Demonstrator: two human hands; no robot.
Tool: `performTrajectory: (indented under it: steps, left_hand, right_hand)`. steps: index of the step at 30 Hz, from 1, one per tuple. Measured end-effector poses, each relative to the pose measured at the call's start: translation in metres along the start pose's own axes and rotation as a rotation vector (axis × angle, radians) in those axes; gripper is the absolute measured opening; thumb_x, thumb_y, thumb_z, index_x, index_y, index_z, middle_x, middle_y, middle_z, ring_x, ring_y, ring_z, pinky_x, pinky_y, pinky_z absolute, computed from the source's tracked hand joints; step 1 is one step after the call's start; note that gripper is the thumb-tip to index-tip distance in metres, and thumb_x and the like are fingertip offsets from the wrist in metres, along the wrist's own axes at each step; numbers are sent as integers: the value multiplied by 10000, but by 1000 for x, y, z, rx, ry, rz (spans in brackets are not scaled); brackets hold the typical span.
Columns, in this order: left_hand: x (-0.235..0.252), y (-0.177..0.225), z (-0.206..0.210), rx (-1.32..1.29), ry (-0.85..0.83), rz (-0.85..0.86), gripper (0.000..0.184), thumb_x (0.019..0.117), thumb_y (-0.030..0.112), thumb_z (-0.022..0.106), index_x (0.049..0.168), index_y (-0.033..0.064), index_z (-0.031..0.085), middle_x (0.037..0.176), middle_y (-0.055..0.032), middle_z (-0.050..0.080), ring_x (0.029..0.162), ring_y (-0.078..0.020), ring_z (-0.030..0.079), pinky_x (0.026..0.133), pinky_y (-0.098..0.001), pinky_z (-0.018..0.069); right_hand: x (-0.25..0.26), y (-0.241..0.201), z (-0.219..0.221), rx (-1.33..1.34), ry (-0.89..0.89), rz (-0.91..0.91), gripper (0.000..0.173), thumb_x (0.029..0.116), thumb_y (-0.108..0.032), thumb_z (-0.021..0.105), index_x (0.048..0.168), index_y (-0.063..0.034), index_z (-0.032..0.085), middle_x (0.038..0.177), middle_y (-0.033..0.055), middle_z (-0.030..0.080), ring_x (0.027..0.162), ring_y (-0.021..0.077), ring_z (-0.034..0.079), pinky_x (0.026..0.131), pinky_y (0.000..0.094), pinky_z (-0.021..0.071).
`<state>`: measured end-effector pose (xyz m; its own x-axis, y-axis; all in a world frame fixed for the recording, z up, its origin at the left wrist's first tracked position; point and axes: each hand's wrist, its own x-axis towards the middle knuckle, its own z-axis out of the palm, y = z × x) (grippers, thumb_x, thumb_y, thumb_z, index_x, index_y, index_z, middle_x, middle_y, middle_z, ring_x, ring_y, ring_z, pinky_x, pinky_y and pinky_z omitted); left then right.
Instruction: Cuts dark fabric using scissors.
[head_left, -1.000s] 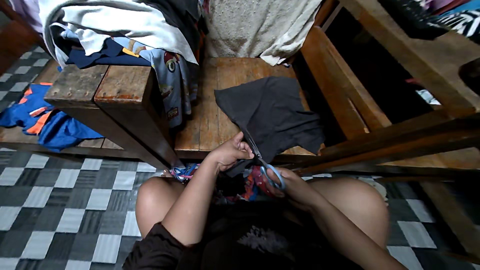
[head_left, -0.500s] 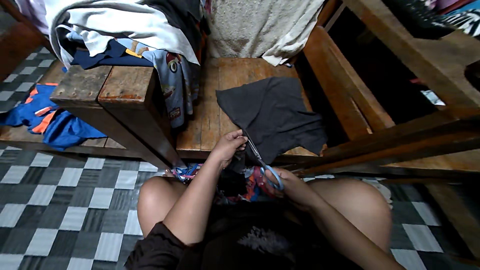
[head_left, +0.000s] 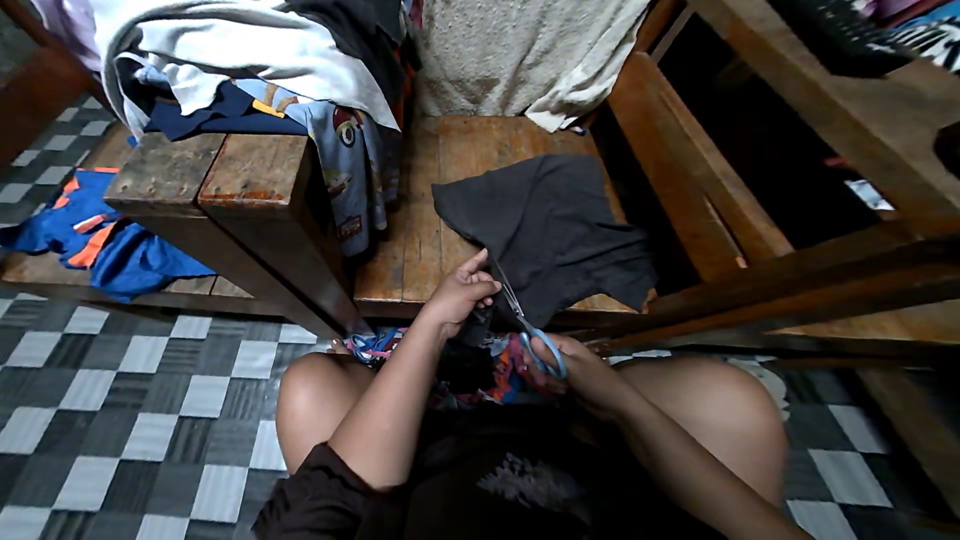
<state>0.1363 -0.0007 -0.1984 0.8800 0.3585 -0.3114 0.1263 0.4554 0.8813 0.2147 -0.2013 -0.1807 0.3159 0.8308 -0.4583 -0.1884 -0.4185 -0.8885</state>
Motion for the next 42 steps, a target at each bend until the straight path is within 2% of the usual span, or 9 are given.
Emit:
performTrajectory:
  steps: [6, 13, 18, 27, 32, 39, 42]
  left_hand:
    - [0, -1, 0, -82, -41, -33, 686, 988, -43, 554, 1589, 80, 246, 885, -23, 588, 693, -63, 555, 666, -203, 496]
    - [0, -4, 0, -122, -81, -32, 729, 989, -58, 536, 1606, 117, 190, 874, -11, 582, 695, -60, 550, 670, -207, 492]
    - [-1, -4, 0, -126, -111, -25, 742, 984, -64, 531, 1606, 118, 171, 862, -1, 568, 695, -58, 546, 675, -207, 493]
    - [-2, -4, 1, -97, -181, -14, 809, 975, -61, 533, 1619, 127, 81, 853, 11, 557, 709, -52, 556, 702, -205, 502]
    - [-2, -5, 1, -93, -197, -2, 820, 963, -67, 543, 1619, 117, 86, 836, 11, 557, 698, -53, 554, 694, -207, 502]
    - [-2, -5, 1, -52, -244, -1, 846, 942, -79, 551, 1613, 95, 66, 816, 20, 563, 702, -43, 562, 700, -201, 500]
    - [-3, -2, 0, -17, -251, 1, 841, 942, -77, 555, 1609, 79, 66, 831, 15, 567, 704, -38, 557, 698, -195, 492]
  right_hand:
    - [1, -1, 0, -16, 3, -15, 297, 1046, -344, 416, 893, -148, 579, 617, -110, 537, 492, -27, 448, 480, 136, 369]
    - [1, -3, 3, -28, 43, -15, 273, 1058, -286, 426, 884, -132, 570, 612, -105, 512, 490, -24, 438, 479, 136, 368]
    - [0, -5, 4, 7, 54, -5, 283, 1062, -276, 423, 870, -128, 569, 599, -102, 507, 478, -23, 435, 467, 134, 365]
    - [7, -4, 3, 93, 21, -47, 303, 1040, -364, 440, 867, -159, 581, 586, -113, 509, 457, -34, 403, 449, 127, 332]
    - [7, -7, 7, 68, 61, -31, 308, 1075, -296, 391, 888, -131, 573, 584, -106, 499, 455, -27, 401, 447, 130, 339]
    - [10, -7, 2, 78, 37, -45, 320, 1055, -352, 397, 881, -153, 577, 592, -114, 523, 464, -29, 412, 452, 136, 341]
    - [10, -11, 0, 57, 32, -37, 312, 1059, -332, 386, 884, -148, 567, 587, -117, 511, 463, -32, 404, 458, 133, 339]
